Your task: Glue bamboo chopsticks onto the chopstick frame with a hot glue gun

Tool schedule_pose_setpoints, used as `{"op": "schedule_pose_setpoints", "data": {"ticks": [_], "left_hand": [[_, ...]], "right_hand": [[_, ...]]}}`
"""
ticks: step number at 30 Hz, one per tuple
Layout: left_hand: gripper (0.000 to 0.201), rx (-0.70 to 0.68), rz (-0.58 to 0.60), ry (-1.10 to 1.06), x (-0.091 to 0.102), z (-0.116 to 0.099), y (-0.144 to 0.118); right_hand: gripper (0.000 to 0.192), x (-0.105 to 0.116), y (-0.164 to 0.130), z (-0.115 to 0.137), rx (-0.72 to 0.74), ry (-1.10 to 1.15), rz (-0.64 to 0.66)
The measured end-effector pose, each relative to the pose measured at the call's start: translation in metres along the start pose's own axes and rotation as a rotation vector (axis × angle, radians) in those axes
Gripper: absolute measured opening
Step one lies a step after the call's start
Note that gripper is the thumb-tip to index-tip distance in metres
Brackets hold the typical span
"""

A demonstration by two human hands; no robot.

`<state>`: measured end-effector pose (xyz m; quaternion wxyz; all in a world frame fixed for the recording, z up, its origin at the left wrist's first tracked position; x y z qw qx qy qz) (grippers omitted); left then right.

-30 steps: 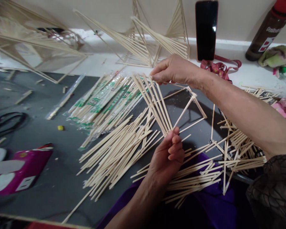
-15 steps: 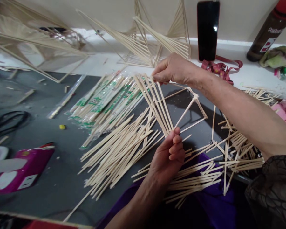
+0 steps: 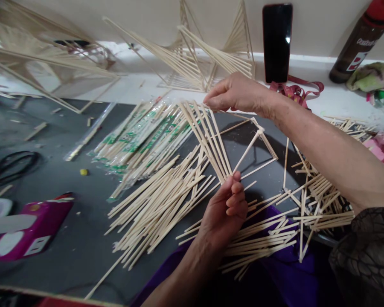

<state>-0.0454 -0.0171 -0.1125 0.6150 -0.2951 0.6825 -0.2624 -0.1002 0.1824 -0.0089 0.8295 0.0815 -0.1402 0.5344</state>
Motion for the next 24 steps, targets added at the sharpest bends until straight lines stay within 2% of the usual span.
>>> {"op": "schedule_pose_setpoints", "data": {"ticks": [12,20,24], "left_hand": [[0.030,0.013,-0.005,-0.010,0.000,0.000,0.000],[0.029,0.012,0.041,0.001,0.000,0.001,0.001],[0.021,-0.009,0.054,0.013,0.001,0.001,0.002]], "right_hand": [[0.016,0.000,-0.004,0.000,-0.024,-0.068,-0.042],[0.011,0.019,-0.019,0.000,-0.064,0.048,-0.264],[0.012,0.030,-0.031,0.001,-0.044,0.068,-0.353]]}}
Point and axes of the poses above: each hand's wrist, its own y-axis towards the middle knuckle, its own x-axis out of the back of the hand, z = x × y, the point moved 6 cm from there along y, towards the middle knuckle, and after that the axes turned 2 degrees about y, right-handed, at the moved point
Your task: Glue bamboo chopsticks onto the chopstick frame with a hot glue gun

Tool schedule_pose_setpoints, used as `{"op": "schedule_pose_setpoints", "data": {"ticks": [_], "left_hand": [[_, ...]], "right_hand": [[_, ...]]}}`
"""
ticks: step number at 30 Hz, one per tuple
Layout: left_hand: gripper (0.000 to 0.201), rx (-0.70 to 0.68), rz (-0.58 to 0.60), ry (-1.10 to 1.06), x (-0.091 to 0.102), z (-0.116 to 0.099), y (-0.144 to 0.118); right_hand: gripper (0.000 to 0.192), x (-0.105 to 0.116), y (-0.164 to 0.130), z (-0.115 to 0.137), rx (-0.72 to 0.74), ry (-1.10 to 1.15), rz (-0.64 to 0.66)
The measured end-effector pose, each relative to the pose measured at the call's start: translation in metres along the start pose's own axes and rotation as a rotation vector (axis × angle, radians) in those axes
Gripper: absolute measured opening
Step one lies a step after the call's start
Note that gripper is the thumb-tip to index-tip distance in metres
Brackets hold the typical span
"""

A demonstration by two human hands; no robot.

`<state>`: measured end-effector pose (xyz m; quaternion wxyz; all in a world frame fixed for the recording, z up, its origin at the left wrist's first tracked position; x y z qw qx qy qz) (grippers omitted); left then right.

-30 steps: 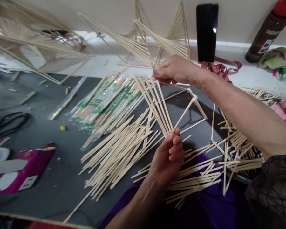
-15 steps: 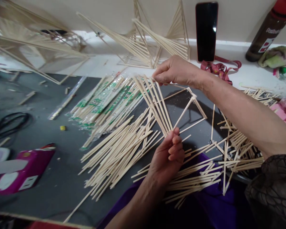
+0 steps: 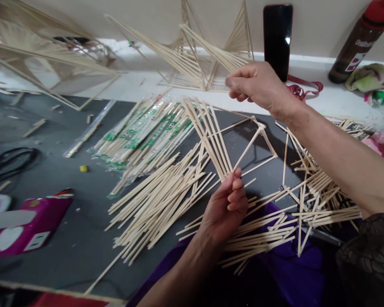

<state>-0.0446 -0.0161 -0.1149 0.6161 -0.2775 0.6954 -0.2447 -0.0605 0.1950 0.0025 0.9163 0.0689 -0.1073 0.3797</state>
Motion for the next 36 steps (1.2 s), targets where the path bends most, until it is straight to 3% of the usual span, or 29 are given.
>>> {"op": "schedule_pose_setpoints", "data": {"ticks": [5,11,19,25,30,36], "left_hand": [[0.012,-0.012,0.002,0.036,0.000,0.000,0.001],[0.018,-0.012,-0.018,0.029,-0.002,-0.001,-0.001],[0.020,-0.004,-0.026,0.028,-0.002,-0.001,-0.001],[0.026,-0.018,-0.034,0.056,-0.003,-0.002,0.001],[0.025,-0.017,-0.016,0.090,-0.001,-0.005,0.005],[0.034,-0.046,-0.036,0.068,-0.008,-0.007,0.003]], "right_hand": [[0.011,0.003,-0.006,0.000,-0.011,-0.144,0.069],[0.013,-0.015,-0.001,-0.003,-0.041,-0.242,0.226],[0.018,-0.017,-0.003,-0.003,-0.045,-0.173,0.200],[0.010,0.002,-0.014,-0.005,-0.010,-0.249,0.199],[0.007,0.023,-0.033,0.000,-0.014,-0.316,0.123],[0.008,0.077,-0.086,0.025,-0.071,-0.444,-0.009]]}}
Point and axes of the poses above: each hand's wrist, its own y-axis towards the middle knuckle, its own x-axis out of the back of the hand, z = x × y, the point moved 6 cm from there along y, towards the middle knuckle, and after that the axes turned 2 degrees about y, right-handed, at the moved point
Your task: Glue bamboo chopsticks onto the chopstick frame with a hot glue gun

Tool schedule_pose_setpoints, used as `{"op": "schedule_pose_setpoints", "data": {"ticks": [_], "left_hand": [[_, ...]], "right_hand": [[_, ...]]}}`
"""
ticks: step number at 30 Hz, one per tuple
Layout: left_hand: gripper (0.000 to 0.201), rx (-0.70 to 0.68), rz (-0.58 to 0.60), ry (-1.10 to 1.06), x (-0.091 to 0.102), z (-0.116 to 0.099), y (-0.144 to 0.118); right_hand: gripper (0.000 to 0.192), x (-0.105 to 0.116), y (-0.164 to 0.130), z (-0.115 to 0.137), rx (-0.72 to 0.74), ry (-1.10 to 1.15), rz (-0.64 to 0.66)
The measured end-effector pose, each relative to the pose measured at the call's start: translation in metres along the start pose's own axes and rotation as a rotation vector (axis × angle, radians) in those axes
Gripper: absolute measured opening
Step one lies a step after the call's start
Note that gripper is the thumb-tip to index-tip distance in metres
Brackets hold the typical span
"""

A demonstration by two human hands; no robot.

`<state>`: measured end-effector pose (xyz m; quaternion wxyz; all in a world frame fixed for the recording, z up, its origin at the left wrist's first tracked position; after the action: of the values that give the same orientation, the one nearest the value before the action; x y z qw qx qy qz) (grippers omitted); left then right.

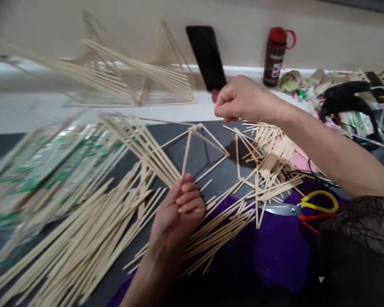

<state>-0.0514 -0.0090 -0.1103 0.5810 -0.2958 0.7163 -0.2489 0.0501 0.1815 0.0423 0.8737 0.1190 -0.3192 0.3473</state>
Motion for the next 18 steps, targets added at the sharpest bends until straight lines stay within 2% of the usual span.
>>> {"op": "schedule_pose_setpoints", "data": {"ticks": [3,5,9,11,13,18], "left_hand": [[0.034,0.008,-0.014,0.004,-0.004,0.001,-0.003],[0.033,0.011,-0.015,0.012,-0.006,0.002,-0.005],[0.035,0.017,-0.002,0.018,-0.007,0.003,-0.006],[0.035,0.016,0.009,0.021,-0.008,0.003,-0.006],[0.036,0.016,0.017,0.027,-0.008,0.003,-0.006],[0.037,0.015,0.038,0.036,-0.008,0.002,-0.006]], "right_hand": [[0.010,0.034,-0.034,-0.018,-0.080,-0.099,-0.068],[0.011,0.050,-0.057,-0.043,-0.180,-0.153,-0.079],[0.013,0.066,-0.101,-0.102,-0.455,-0.269,-0.113],[0.015,0.068,-0.120,-0.122,-0.538,-0.305,-0.116],[0.017,0.076,-0.136,-0.135,-0.572,-0.374,-0.151],[0.023,0.112,-0.163,-0.155,-0.671,-0.719,-0.386]]}}
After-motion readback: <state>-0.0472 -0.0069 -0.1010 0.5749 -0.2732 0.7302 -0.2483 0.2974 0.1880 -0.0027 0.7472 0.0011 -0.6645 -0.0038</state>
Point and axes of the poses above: each hand's wrist, its own y-axis towards the middle knuckle, its own x-axis out of the back of the hand, z = x × y, the point moved 6 cm from there along y, towards the middle knuckle, and after that the axes turned 2 degrees about y, right-handed, at the moved point
